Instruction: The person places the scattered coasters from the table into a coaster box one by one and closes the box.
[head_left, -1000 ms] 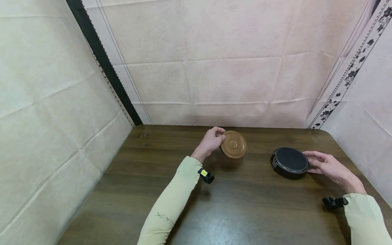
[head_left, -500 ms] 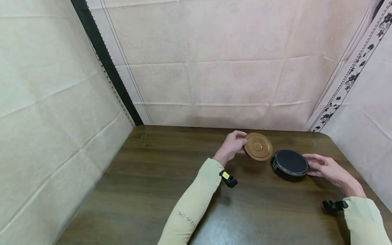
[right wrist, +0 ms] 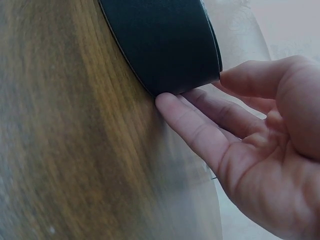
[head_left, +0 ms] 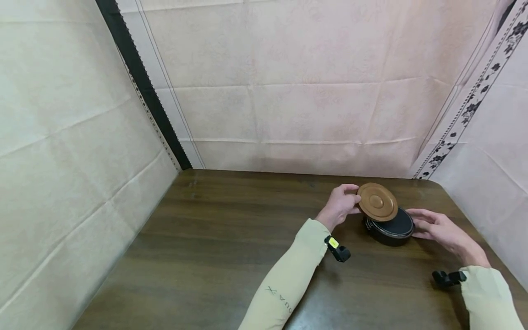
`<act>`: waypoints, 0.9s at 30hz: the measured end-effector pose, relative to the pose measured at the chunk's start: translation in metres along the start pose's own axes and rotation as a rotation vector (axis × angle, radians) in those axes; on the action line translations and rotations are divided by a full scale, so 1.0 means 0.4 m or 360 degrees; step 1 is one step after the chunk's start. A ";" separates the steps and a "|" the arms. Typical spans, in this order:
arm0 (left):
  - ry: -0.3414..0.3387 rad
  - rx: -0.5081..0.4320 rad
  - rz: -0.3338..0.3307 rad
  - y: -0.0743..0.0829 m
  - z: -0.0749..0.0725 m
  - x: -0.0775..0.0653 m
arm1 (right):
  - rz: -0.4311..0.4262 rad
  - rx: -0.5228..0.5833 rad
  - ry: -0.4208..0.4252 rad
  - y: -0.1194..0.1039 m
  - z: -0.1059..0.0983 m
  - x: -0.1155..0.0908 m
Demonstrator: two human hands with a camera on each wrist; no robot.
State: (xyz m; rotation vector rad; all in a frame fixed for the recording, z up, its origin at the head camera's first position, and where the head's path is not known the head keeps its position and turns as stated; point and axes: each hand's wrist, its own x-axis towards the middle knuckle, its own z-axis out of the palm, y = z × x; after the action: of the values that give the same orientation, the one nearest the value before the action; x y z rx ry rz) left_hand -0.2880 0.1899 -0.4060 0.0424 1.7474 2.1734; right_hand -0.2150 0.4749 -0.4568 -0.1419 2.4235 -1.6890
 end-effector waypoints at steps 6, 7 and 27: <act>0.0102 -0.0099 -0.0040 -0.035 0.052 0.009 | -0.0009 -0.0022 0.0014 -0.001 -0.004 -0.004; 0.0116 -0.0103 -0.0041 -0.039 0.060 0.010 | -0.0016 -0.0013 0.0014 -0.001 -0.005 -0.004; 0.0244 0.0332 0.0019 -0.086 0.111 -0.003 | -0.0178 0.0238 -0.0095 0.012 -0.007 0.003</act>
State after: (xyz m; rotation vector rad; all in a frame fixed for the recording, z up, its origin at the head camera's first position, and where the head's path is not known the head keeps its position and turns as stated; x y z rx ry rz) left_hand -0.2677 0.2377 -0.4280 -0.0641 2.0585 2.0411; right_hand -0.2166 0.4791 -0.4605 -0.3075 2.2757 -1.8775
